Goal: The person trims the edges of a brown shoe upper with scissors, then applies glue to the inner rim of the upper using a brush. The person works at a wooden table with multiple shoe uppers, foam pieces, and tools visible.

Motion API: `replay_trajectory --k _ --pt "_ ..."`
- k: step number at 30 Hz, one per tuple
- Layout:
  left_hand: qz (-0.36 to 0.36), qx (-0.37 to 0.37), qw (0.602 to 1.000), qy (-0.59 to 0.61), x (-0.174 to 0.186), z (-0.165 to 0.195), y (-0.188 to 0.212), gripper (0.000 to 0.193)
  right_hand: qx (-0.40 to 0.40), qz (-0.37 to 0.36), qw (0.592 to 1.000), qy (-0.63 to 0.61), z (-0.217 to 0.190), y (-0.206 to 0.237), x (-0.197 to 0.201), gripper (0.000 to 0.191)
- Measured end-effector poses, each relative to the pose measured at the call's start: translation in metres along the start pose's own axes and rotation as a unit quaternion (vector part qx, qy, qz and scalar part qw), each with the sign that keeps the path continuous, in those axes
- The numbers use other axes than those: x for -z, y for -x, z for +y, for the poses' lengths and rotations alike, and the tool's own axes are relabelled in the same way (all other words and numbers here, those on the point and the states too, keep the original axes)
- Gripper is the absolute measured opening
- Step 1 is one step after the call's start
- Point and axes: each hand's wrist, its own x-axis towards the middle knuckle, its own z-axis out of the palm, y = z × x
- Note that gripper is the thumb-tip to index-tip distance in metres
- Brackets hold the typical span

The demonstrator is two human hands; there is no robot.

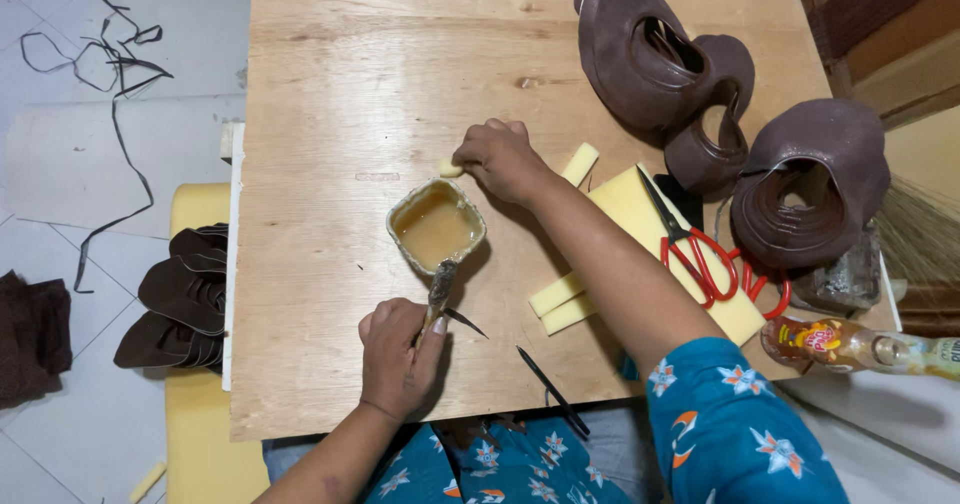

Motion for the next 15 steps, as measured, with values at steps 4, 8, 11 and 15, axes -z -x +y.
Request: replay_trajectory --k 4,8,11,15 --pt "0.002 -0.007 1.0 0.001 -0.002 0.001 0.002 0.016 -0.039 -0.118 0.987 0.099 -0.008 0.0 0.034 0.011" --pt "0.009 -0.01 1.0 0.004 -0.003 0.002 0.004 0.016 -0.038 0.012 0.99 0.135 0.014 -0.01 0.06 0.011" --pt "0.009 -0.004 1.0 0.01 -0.004 0.003 0.003 0.016 -0.047 0.061 0.991 0.113 0.028 -0.007 0.052 0.015" --pt "0.007 -0.004 1.0 -0.006 -0.004 0.004 0.004 0.016 -0.062 0.064 0.994 0.068 0.026 -0.003 0.023 0.019"
